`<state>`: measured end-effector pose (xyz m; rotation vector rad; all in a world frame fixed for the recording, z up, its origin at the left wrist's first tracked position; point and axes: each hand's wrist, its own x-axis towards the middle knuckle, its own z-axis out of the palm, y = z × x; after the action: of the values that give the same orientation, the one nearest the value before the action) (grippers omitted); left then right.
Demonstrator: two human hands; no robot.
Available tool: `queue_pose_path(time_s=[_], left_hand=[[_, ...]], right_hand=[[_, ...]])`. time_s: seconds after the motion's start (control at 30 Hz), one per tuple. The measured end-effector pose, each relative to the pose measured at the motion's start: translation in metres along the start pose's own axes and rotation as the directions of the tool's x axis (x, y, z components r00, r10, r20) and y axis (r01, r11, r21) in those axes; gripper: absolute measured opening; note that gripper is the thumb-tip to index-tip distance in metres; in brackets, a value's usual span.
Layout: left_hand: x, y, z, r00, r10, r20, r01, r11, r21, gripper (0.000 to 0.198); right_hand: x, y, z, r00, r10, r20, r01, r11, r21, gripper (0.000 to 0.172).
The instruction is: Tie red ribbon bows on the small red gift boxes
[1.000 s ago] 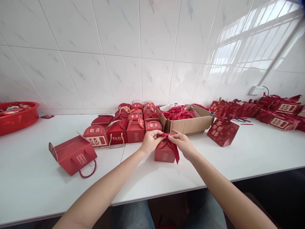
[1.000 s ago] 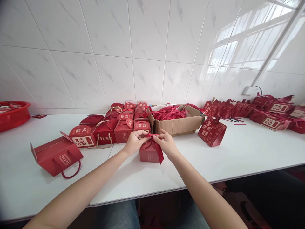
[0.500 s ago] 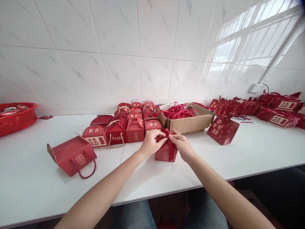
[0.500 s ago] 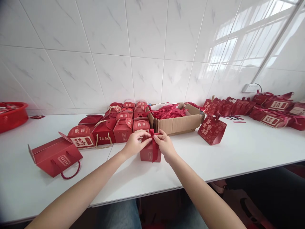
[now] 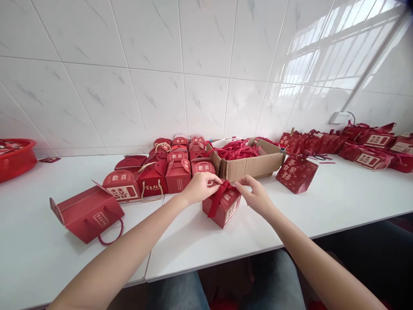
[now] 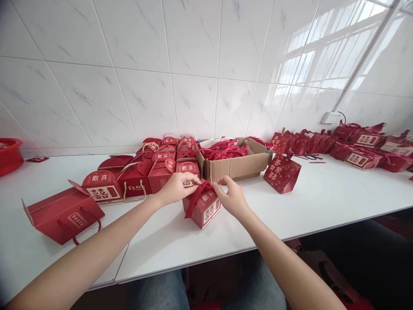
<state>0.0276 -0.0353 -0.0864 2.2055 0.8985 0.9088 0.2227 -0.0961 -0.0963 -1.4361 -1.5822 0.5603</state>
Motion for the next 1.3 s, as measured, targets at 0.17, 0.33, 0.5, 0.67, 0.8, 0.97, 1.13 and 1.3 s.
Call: queue_pose_path(time_s=[0.17, 0.33, 0.5, 0.67, 0.8, 0.97, 1.13, 1.3], left_hand=[[0.004, 0.007, -0.008, 0.981, 0.18, 0.075, -0.193, 0.952, 0.237, 0.02], [0.004, 0.014, -0.012, 0.963, 0.227, 0.143, -0.265, 0.889, 0.373, 0.025], [0.002, 0.017, -0.014, 0.952, 0.261, 0.159, -0.306, 0.803, 0.512, 0.027], [0.002, 0.015, -0.014, 0.955, 0.256, 0.153, -0.297, 0.769, 0.567, 0.024], [0.006, 0.014, -0.016, 0.971, 0.202, 0.132, -0.24, 0.847, 0.475, 0.018], [0.012, 0.007, -0.018, 0.99, 0.062, 0.128, -0.095, 0.957, 0.273, 0.014], [0.008, -0.001, -0.016, 0.993, 0.028, 0.111, -0.065, 0.934, 0.352, 0.013], [0.002, -0.004, -0.013, 0.998, 0.054, 0.039, -0.066, 0.896, 0.44, 0.015]], right_hand=[[0.014, -0.002, 0.002, 0.967, -0.217, 0.132, 0.207, 0.975, 0.087, 0.029], [0.028, -0.011, -0.002, 0.936, -0.146, 0.321, 0.122, 0.988, 0.096, 0.027], [0.033, -0.013, -0.007, 0.904, -0.15, 0.401, 0.137, 0.989, 0.061, 0.025], [0.031, -0.014, -0.009, 0.904, -0.228, 0.362, 0.239, 0.971, 0.014, 0.022], [0.029, -0.017, -0.012, 0.897, -0.262, 0.357, 0.274, 0.961, 0.016, 0.02], [0.03, -0.021, -0.013, 0.876, -0.276, 0.396, 0.319, 0.947, -0.047, 0.023], [0.035, -0.021, -0.018, 0.816, -0.175, 0.551, 0.256, 0.964, -0.073, 0.029], [0.036, -0.015, -0.024, 0.779, -0.15, 0.609, 0.179, 0.984, 0.014, 0.03]])
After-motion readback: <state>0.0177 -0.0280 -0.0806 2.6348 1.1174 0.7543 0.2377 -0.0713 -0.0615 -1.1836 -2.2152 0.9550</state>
